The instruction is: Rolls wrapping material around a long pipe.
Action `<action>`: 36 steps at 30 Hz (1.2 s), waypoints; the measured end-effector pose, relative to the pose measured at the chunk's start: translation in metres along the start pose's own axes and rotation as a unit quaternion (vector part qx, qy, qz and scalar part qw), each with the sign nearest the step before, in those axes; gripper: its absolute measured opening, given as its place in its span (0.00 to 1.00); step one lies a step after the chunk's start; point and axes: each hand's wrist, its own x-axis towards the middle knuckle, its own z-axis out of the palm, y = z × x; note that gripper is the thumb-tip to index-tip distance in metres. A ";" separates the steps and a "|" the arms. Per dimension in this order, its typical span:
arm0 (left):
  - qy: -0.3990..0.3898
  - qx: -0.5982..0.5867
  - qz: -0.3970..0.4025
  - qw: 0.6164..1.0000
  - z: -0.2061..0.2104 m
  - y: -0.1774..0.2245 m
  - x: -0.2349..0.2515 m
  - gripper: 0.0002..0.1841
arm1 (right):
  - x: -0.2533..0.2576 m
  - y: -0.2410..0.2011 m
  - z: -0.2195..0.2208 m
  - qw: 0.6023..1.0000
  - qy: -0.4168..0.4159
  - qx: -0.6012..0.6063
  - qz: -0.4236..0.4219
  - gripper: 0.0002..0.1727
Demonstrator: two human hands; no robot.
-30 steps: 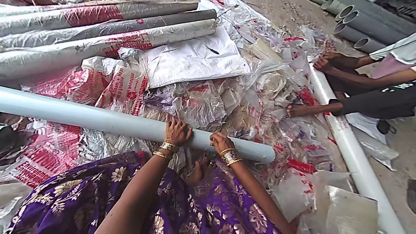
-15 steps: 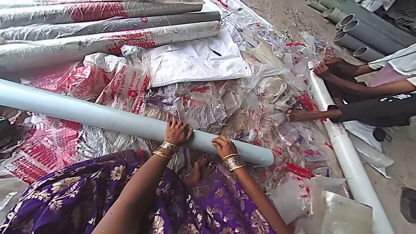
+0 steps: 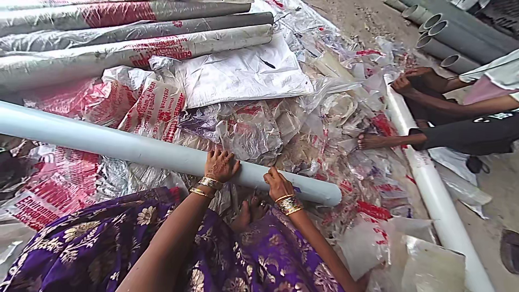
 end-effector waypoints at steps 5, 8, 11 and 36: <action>-0.019 -0.008 -0.008 1.000 -0.005 0.001 0.002 0.31 | -0.027 0.008 0.002 0.992 0.083 0.096 0.013 0.10; -0.032 -0.009 -0.008 0.999 -0.007 0.001 0.003 0.30 | -0.028 0.018 -0.002 0.976 0.168 0.138 0.013 0.11; -0.025 -0.006 -0.006 1.000 -0.004 0.001 0.003 0.31 | -0.016 0.021 -0.007 0.987 0.122 0.108 -0.002 0.11; -0.027 -0.017 -0.004 0.999 -0.007 0.001 0.003 0.30 | -0.050 0.017 0.006 0.969 0.202 0.137 0.031 0.11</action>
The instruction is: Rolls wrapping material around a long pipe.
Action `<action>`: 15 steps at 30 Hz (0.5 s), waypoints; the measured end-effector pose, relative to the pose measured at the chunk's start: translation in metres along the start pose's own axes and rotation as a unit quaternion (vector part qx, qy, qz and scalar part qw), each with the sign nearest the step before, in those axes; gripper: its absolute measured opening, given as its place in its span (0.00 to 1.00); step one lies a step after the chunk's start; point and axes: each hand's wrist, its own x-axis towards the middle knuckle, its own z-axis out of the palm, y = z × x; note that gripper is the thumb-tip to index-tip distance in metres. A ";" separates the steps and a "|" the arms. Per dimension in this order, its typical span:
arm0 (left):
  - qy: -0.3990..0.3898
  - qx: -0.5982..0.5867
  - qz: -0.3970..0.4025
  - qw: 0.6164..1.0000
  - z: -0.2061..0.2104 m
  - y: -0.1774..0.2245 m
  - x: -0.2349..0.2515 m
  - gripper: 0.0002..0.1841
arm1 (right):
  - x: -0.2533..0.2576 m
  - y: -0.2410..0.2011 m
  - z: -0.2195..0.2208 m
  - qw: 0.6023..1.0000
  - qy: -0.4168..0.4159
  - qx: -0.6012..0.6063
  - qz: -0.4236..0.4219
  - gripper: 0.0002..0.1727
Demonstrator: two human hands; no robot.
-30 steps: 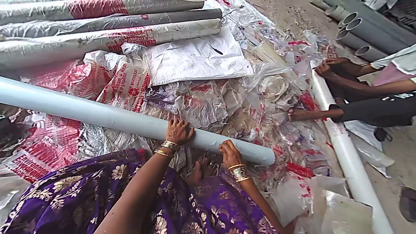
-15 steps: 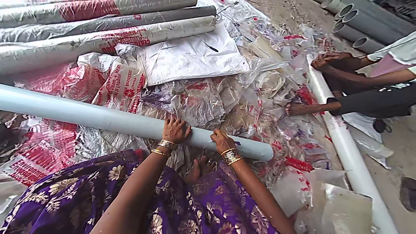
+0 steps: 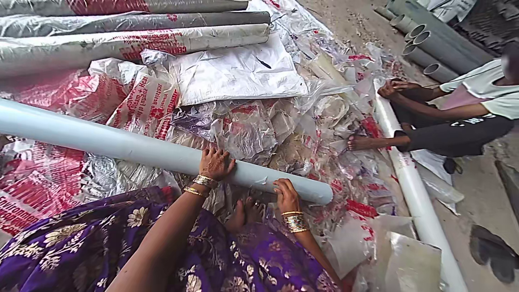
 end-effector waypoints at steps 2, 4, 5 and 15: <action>-0.001 0.001 0.000 1.000 0.002 0.000 0.000 0.30 | 0.012 0.005 0.004 0.999 -0.026 -0.028 -0.032 0.13; 0.004 0.004 0.001 1.000 0.002 -0.001 0.001 0.30 | 0.027 0.006 0.010 0.993 -0.070 -0.064 -0.067 0.14; 0.002 0.006 -0.001 1.000 0.001 -0.001 0.002 0.30 | 0.035 0.007 0.013 0.989 -0.088 -0.080 -0.086 0.13; 0.000 0.018 -0.003 1.000 0.003 0.000 0.002 0.31 | 0.062 -0.016 -0.004 0.934 -0.313 -0.174 -0.008 0.16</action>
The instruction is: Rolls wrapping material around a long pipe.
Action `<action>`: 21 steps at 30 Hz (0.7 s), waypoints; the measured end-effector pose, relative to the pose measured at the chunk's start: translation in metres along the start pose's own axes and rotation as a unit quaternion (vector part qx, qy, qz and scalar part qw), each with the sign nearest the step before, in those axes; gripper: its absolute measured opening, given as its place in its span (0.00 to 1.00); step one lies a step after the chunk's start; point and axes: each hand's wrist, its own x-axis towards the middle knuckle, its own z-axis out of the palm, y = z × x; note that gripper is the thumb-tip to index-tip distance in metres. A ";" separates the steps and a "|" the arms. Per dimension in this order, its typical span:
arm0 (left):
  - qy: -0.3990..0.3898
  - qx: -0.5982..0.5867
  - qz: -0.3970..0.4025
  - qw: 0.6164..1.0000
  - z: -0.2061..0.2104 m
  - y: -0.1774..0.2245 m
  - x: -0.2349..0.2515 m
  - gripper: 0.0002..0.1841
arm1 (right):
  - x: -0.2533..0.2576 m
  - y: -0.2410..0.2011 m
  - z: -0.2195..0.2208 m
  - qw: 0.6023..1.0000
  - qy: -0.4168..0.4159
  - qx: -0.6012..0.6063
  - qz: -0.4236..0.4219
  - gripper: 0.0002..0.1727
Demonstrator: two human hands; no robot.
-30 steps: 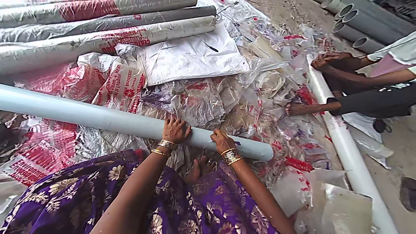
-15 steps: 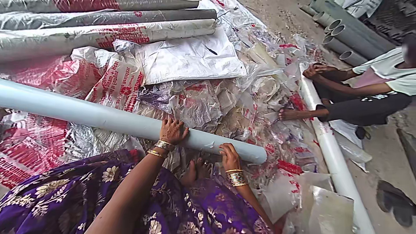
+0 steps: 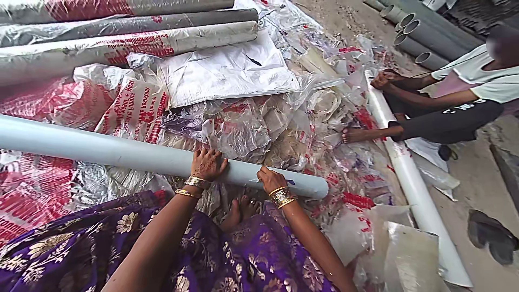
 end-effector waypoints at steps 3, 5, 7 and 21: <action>0.018 -0.006 0.007 1.000 0.002 -0.002 -0.001 0.31 | -0.010 -0.018 -0.008 0.994 -0.082 -0.012 0.077 0.19; 0.017 -0.009 0.006 1.000 0.003 -0.002 -0.002 0.31 | -0.022 -0.028 0.000 0.991 -0.068 -0.014 0.113 0.19; 0.003 -0.009 0.003 1.000 0.000 0.000 -0.001 0.31 | -0.036 -0.027 0.015 0.993 0.012 0.018 0.120 0.21; 0.005 -0.005 0.001 1.000 0.001 -0.001 0.001 0.31 | 0.001 0.030 0.031 0.974 0.193 0.051 -0.104 0.09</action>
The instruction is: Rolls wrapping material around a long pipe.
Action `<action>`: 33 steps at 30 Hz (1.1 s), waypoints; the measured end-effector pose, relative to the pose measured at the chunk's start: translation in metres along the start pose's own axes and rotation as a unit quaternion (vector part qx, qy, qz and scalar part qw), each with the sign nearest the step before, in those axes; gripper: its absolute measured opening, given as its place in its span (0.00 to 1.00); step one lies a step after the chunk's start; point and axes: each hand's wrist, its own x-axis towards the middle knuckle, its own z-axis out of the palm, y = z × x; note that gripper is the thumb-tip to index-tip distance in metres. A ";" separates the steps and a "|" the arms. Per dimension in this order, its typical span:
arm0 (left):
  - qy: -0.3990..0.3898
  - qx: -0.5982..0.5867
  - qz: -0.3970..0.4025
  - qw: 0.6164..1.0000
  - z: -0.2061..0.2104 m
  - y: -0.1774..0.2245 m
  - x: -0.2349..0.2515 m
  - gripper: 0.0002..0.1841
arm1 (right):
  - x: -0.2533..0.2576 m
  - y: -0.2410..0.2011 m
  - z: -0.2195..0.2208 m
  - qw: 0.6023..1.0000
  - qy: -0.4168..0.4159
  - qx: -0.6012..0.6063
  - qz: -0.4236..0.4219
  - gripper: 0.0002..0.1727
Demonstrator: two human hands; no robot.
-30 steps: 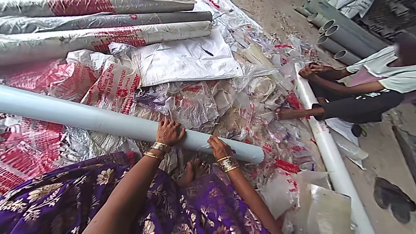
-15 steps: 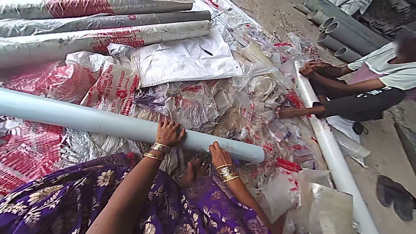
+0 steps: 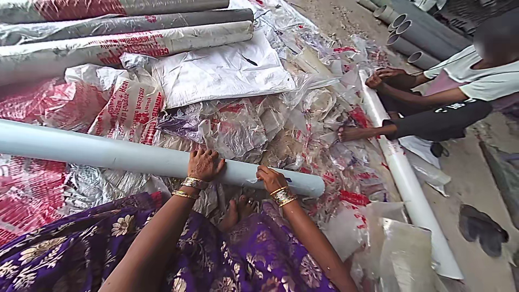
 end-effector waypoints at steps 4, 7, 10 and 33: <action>0.005 0.001 0.002 1.000 0.000 0.002 0.000 0.31 | 0.000 -0.007 -0.007 0.995 -0.080 -0.004 0.054 0.12; -0.002 0.005 0.000 1.000 -0.002 0.002 0.000 0.31 | 0.000 -0.021 -0.017 0.980 -0.161 -0.030 0.111 0.15; 0.005 0.002 0.006 1.000 -0.001 0.001 -0.003 0.31 | -0.004 -0.038 -0.021 0.963 -0.206 -0.048 0.169 0.17; 0.004 0.002 0.003 1.000 0.001 0.002 0.000 0.31 | -0.092 0.081 -0.028 0.893 0.121 0.010 0.434 0.09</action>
